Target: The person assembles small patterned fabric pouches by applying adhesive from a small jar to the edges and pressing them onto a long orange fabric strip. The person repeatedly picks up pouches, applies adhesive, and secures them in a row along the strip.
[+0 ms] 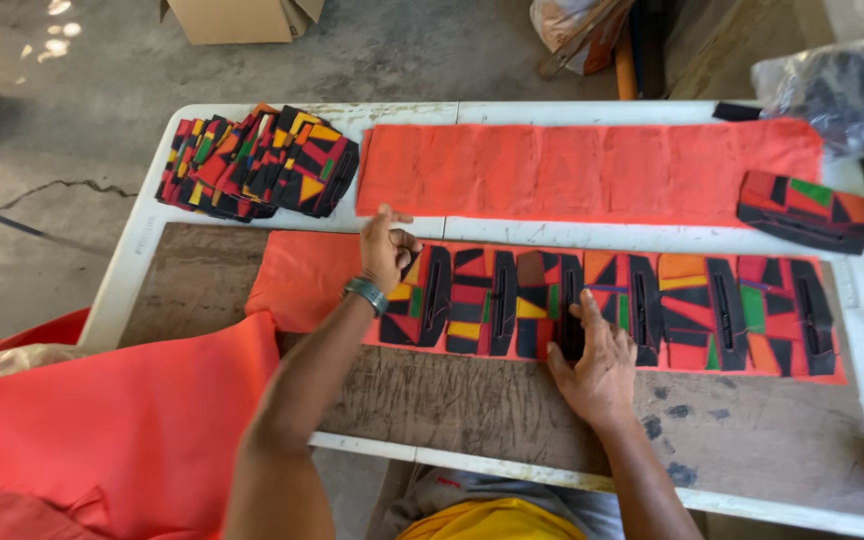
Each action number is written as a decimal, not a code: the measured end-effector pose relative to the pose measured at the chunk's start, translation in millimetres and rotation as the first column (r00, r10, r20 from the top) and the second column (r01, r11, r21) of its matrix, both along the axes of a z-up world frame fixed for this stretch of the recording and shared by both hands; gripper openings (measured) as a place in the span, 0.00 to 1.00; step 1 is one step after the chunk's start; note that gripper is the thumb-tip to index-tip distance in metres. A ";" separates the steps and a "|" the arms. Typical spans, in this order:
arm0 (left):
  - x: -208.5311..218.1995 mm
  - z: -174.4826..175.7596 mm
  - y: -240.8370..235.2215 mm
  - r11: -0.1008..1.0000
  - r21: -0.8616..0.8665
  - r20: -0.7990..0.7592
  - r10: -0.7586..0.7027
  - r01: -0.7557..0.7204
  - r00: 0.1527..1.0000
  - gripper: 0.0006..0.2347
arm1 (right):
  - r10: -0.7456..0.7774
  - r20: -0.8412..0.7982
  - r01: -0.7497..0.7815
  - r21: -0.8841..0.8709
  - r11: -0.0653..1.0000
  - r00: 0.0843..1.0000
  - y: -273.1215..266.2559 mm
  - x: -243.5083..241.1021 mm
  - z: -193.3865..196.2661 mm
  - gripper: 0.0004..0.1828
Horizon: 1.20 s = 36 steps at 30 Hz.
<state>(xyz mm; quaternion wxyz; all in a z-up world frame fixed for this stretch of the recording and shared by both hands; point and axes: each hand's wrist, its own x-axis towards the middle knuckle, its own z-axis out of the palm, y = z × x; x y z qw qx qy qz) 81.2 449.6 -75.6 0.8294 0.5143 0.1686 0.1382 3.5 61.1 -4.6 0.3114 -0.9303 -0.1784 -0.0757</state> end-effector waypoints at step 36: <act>-43.4 18.7 -133.8 0.994 0.099 0.138 -0.068 0.055 0.988 0.20 | -0.005 -0.054 0.006 0.015 1.000 0.999 -2.6 -2.5 4.5 0.48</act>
